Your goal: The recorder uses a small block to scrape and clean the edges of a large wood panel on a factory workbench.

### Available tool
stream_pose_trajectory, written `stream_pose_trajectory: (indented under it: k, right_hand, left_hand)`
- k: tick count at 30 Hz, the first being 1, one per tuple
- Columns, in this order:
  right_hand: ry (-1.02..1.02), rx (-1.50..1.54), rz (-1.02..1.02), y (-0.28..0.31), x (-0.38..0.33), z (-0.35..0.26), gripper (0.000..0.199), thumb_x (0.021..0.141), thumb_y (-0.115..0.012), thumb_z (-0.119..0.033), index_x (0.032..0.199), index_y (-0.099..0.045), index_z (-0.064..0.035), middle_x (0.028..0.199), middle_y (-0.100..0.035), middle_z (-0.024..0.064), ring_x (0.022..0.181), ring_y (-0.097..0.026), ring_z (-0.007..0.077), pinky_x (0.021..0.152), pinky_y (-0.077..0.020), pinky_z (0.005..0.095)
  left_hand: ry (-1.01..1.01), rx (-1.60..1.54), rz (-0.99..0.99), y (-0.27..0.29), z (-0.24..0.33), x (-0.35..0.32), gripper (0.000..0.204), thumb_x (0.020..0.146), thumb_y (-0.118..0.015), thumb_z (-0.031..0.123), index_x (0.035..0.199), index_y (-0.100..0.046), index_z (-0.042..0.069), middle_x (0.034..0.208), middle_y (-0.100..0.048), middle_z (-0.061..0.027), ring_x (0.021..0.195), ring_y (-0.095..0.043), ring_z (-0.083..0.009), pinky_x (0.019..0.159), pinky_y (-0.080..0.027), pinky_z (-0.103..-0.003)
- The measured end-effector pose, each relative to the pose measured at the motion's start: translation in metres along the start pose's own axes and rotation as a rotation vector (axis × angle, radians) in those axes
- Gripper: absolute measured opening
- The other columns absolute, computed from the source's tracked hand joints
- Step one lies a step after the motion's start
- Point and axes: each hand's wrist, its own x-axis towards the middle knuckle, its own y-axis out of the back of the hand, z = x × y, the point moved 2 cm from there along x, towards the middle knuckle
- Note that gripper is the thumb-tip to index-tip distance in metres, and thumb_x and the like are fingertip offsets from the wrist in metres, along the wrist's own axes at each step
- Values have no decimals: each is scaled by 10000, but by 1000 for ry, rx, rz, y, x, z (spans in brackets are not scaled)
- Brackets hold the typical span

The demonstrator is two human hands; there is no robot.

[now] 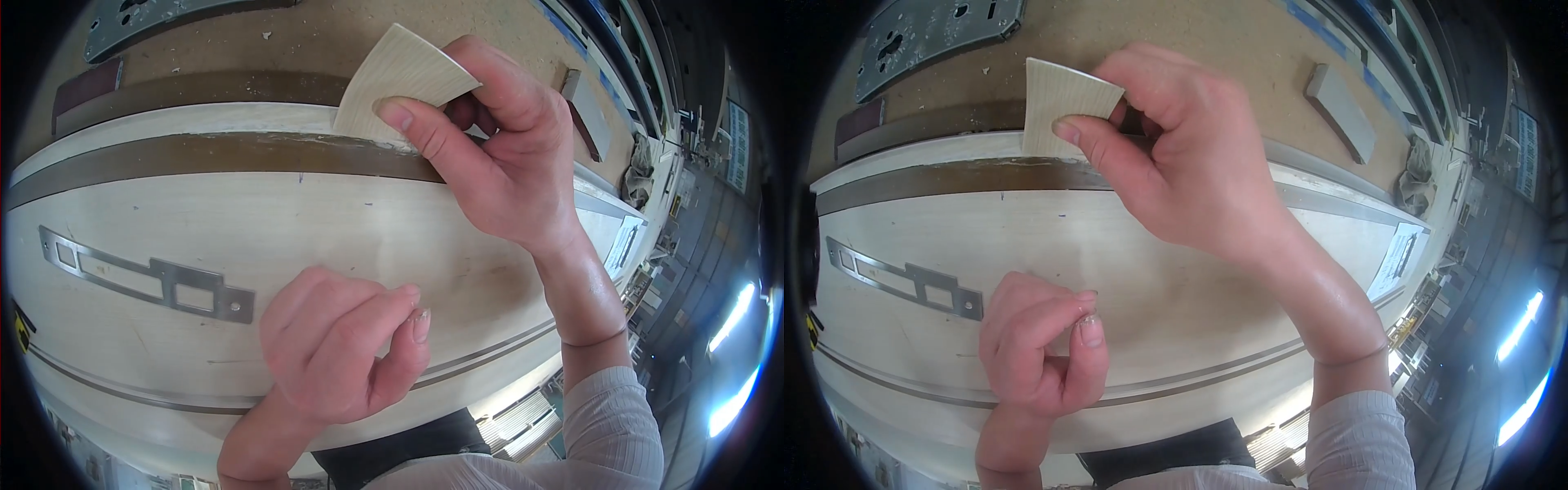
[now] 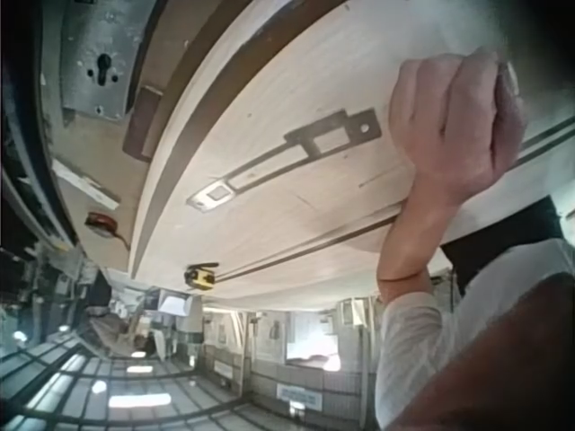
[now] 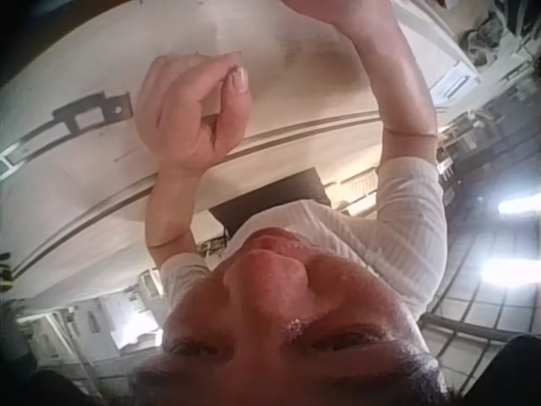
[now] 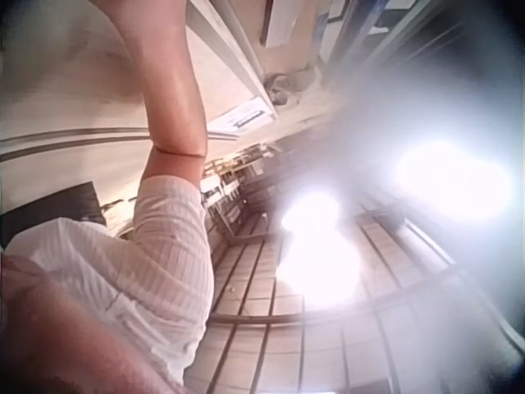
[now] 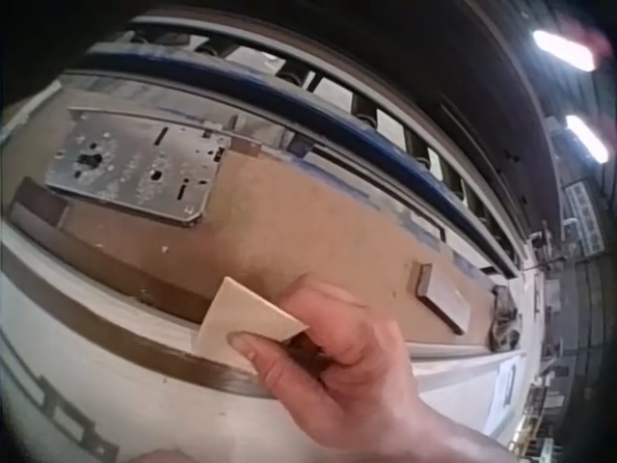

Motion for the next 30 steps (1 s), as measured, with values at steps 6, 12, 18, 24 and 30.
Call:
stream_pose_trajectory:
  k: [6,12,18,24,30]
  right_hand:
    - [-181,375,93,7,-3,10,249,899,-683,3,1141,-632,22,951,-693,26,824,-619,51,690,-490,193]
    - [-237,226,-99,13,-9,4,284,870,-704,11,1144,-630,28,959,-690,47,861,-612,68,696,-483,209]
    - [41,95,-95,13,-7,3,282,814,-720,48,1077,-619,44,824,-634,44,698,-567,90,605,-435,221]
    - [9,0,-30,8,-11,0,294,830,-717,42,1106,-617,39,877,-667,45,756,-604,89,654,-472,219]
    - [-137,256,59,20,-13,12,311,869,-698,35,1170,-618,31,1017,-698,58,913,-640,99,788,-518,234]
  left_hand:
    - [48,1,-102,2,4,0,169,791,-618,-22,955,-600,14,756,-638,-90,591,-541,-195,529,-409,-291]
    - [51,4,-99,3,4,0,170,793,-619,-27,955,-601,16,756,-639,-89,593,-543,-194,533,-413,-294]
    - [58,9,-114,1,3,0,175,793,-619,-26,962,-601,18,760,-637,-86,595,-540,-194,532,-411,-294]
    - [11,-13,-5,0,-1,0,218,690,-706,-5,899,-653,25,692,-601,-43,507,-501,-174,439,-366,-275]
    - [51,0,-102,4,4,0,176,795,-616,-23,966,-594,15,758,-636,-90,597,-539,-197,531,-409,-294]
